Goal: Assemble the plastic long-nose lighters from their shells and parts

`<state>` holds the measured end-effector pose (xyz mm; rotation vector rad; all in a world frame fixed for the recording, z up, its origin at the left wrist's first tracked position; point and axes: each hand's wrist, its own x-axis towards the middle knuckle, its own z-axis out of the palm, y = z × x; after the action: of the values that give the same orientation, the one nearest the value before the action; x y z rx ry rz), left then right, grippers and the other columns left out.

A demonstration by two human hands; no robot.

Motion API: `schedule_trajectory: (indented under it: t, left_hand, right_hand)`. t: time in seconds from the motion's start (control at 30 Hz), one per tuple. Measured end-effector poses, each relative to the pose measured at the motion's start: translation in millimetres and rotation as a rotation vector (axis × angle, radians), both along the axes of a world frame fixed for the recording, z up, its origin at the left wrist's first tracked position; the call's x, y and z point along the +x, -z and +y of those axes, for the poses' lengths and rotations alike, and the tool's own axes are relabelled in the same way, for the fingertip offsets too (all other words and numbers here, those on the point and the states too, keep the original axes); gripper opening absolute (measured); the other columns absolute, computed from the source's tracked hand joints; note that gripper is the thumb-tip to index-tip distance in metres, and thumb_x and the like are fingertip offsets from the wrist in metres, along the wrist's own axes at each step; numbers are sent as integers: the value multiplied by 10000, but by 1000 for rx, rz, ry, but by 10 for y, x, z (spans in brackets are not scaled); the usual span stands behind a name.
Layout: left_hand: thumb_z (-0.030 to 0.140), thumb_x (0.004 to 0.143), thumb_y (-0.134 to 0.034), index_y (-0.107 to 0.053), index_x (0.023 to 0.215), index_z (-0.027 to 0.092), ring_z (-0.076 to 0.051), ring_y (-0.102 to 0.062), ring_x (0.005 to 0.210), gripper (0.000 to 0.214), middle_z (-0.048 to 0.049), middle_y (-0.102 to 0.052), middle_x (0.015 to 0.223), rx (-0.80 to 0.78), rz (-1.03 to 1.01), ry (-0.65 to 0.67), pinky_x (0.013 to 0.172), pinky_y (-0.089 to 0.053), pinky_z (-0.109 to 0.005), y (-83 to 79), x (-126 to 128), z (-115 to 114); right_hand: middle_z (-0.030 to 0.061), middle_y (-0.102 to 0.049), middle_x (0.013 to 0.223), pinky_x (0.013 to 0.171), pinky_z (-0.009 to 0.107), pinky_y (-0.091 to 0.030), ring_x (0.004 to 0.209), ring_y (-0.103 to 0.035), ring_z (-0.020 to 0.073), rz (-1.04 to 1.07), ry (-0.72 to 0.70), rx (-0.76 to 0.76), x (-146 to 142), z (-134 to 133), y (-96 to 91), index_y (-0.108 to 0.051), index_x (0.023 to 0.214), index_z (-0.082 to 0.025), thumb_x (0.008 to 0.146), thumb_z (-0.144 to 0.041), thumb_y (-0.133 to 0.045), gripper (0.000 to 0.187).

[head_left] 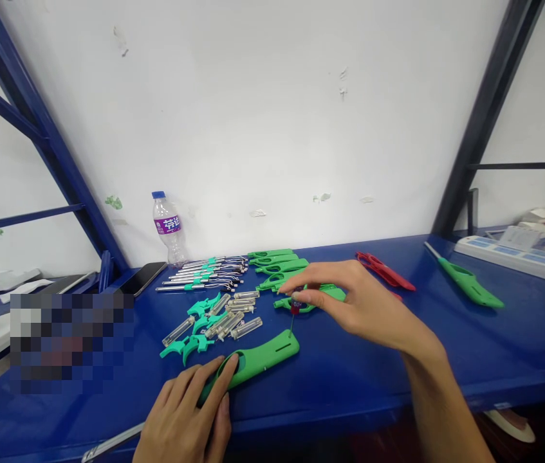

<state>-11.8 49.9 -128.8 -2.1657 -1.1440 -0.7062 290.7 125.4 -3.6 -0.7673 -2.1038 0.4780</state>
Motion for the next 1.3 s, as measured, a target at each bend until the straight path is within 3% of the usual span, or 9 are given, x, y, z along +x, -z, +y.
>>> schedule_trajectory:
  t: [0.13,0.33,0.57,0.73,0.87,1.03,1.13,1.3]
  left_hand:
    - [190,1042,-498,-601,1490,225,-228,-659,1068,461,-65,-744,1248,-10,-6,-15,898,-484,-341,-6,4,-5]
    - [176,1042,-494,-597,1494,220,-232,-651,1080,466,-69,-739,1255,-14,-7,-12,906,-472,-345,-16,4,-17]
    - [168,1037,-499,-594,1494,208,-228,-643,1081,468,-68,-733,1252,-23,5,-8,910,-457,-341,-14,-1,-16]
    - [162,1037,-503,-589,1499,194,-227,-636,1079,471,-75,-725,1251,-14,5,2,916,-448,-342,-11,-14,-18]
    - [153,1037,-500,-574,1515,198,-229,-638,1079,486,-77,-726,1254,-12,3,0,916,-452,-347,-11,-9,-6]
    - [167,1036,-503,-584,1507,210,-231,-653,1076,480,-73,-735,1253,-14,-2,-10,907,-464,-348,-7,-4,-10]
    - [167,1033,-507,-601,1491,211,-227,-664,1069,469,-69,-740,1243,-3,-6,-8,907,-467,-344,-4,-1,-12]
    - [160,1031,-508,-605,1488,199,-231,-660,1068,469,-76,-734,1251,-7,-7,0,908,-460,-348,-10,7,-12]
  right_hand:
    - [-27,-829,1047,856,289,-560,937,-762,173,-12,-24,-47,4,-20,-20,-814,1112,-316,1062,-281,-620,204]
    - [0,-815,1059,799,317,-546,927,-742,196,-15,89,-19,-24,34,-7,-793,1061,-290,1042,-365,-658,155]
    - [-43,-720,694,596,286,-395,632,-631,147,-79,201,-17,-67,62,34,-554,776,-234,1012,-531,-688,402]
    - [-62,-609,604,585,298,-301,550,-506,126,-150,255,80,-118,44,48,-458,711,-230,1045,-565,-621,501]
    - [-42,-488,537,581,315,-232,499,-390,133,-252,413,233,-140,98,97,-448,671,-223,1089,-564,-503,543]
    - [-8,-494,516,587,329,-182,489,-422,158,-338,545,332,-134,160,142,-543,667,-221,1086,-683,-401,639]
    - [2,-611,590,586,326,-226,517,-496,158,-292,458,260,-138,128,106,-646,749,-220,1127,-583,-395,582]
    - [-6,-763,813,662,289,-402,684,-638,157,-111,132,14,-166,-1,6,-766,934,-244,1129,-444,-487,395]
